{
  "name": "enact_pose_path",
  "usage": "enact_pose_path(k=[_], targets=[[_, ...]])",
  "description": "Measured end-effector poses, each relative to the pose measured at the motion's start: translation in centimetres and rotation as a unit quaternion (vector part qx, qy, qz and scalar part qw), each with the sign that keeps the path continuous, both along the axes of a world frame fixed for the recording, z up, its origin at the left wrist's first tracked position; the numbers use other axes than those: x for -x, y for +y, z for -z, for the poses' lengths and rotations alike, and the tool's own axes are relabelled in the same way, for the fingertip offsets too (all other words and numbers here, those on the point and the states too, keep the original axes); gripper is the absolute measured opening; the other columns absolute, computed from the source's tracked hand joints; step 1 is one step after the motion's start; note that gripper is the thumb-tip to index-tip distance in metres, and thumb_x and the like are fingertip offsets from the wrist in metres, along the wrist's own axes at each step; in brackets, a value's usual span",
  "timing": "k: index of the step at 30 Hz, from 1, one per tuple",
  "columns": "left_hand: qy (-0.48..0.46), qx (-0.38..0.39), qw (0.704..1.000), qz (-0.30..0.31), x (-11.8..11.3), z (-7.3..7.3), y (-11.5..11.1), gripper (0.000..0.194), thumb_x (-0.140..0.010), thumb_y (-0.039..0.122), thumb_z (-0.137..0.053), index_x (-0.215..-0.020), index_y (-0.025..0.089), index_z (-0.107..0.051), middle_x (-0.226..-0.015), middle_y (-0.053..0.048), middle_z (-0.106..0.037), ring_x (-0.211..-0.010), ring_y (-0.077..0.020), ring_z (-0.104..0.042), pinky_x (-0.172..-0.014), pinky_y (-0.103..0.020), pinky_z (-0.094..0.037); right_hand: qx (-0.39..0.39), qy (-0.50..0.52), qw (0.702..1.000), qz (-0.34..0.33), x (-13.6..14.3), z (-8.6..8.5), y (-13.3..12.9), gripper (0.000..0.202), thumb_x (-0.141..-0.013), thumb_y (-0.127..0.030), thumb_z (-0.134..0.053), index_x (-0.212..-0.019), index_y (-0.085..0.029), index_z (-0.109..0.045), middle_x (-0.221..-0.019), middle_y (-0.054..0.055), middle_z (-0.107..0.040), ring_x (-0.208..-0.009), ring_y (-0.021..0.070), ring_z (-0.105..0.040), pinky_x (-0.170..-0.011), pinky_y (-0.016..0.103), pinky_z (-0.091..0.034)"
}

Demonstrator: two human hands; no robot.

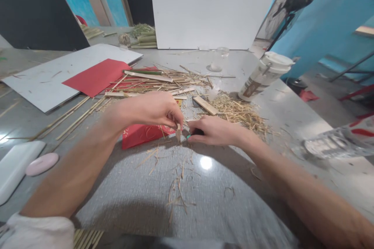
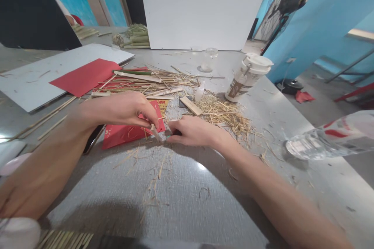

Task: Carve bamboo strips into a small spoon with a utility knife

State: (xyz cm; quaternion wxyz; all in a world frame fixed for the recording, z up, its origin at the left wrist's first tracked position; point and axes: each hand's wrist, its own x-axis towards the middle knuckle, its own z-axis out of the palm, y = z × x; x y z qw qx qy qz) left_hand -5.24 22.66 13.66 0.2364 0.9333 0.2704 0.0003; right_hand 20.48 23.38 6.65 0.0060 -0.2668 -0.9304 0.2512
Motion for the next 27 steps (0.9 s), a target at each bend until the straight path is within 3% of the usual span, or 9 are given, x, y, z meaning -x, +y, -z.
enact_pose_path(k=[5,11,17,23,27], targets=[[-0.017,-0.009,1.0,-0.008,0.1,0.2,0.1,0.027,-0.094,0.015,-0.075,-0.104,0.035,-0.09,-0.085,0.002,-0.087,-0.073,-0.0149,-0.075,-0.068,-0.025,-0.044,0.008,0.063,0.998,-0.01,-0.2,-1.8,0.1,0.036,-0.109,-0.05,-0.055,-0.092,-0.02,-0.063,-0.073,-0.002,-0.059,-0.063,0.012,-0.046,-0.064,0.029,-0.029],[-0.009,0.002,1.0,-0.008,-0.1,0.2,0.0,0.022,-0.093,0.017,-0.076,-0.098,0.034,-0.09,-0.08,0.002,-0.085,-0.067,-0.0147,-0.073,-0.065,-0.025,-0.044,-0.002,0.023,1.0,0.002,-0.1,-0.3,0.1,0.032,-0.105,-0.049,-0.061,-0.09,-0.02,-0.063,-0.069,-0.003,-0.057,-0.061,0.013,-0.043,-0.062,0.031,-0.025],[-0.001,-0.022,1.0,-0.004,-0.2,0.1,-0.1,0.025,-0.092,0.013,-0.076,-0.097,0.033,-0.09,-0.078,0.003,-0.085,-0.067,-0.0134,-0.073,-0.063,-0.025,-0.041,-0.006,0.058,0.998,-0.011,-0.1,-1.2,0.1,0.034,-0.108,-0.049,-0.055,-0.09,-0.021,-0.06,-0.072,-0.003,-0.058,-0.063,0.0125,-0.045,-0.064,0.03,-0.028],[0.015,-0.013,1.0,-0.009,-0.4,0.1,-0.2,0.024,-0.093,0.012,-0.076,-0.097,0.03,-0.089,-0.081,0.002,-0.086,-0.069,-0.0137,-0.075,-0.064,-0.025,-0.042,-0.024,0.01,1.0,0.0,0.2,0.1,0.1,0.031,-0.103,-0.048,-0.065,-0.091,-0.02,-0.067,-0.069,-0.002,-0.057,-0.062,0.0139,-0.043,-0.062,0.031,-0.025],[0.004,-0.011,1.0,-0.002,-0.4,0.0,-0.3,0.024,-0.093,0.011,-0.075,-0.095,0.03,-0.089,-0.082,0.001,-0.086,-0.069,-0.0141,-0.075,-0.064,-0.025,-0.042,-0.015,0.042,0.999,-0.01,0.2,-0.6,0.1,0.032,-0.108,-0.048,-0.057,-0.094,-0.02,-0.065,-0.075,-0.001,-0.062,-0.065,0.0132,-0.048,-0.064,0.03,-0.028]])
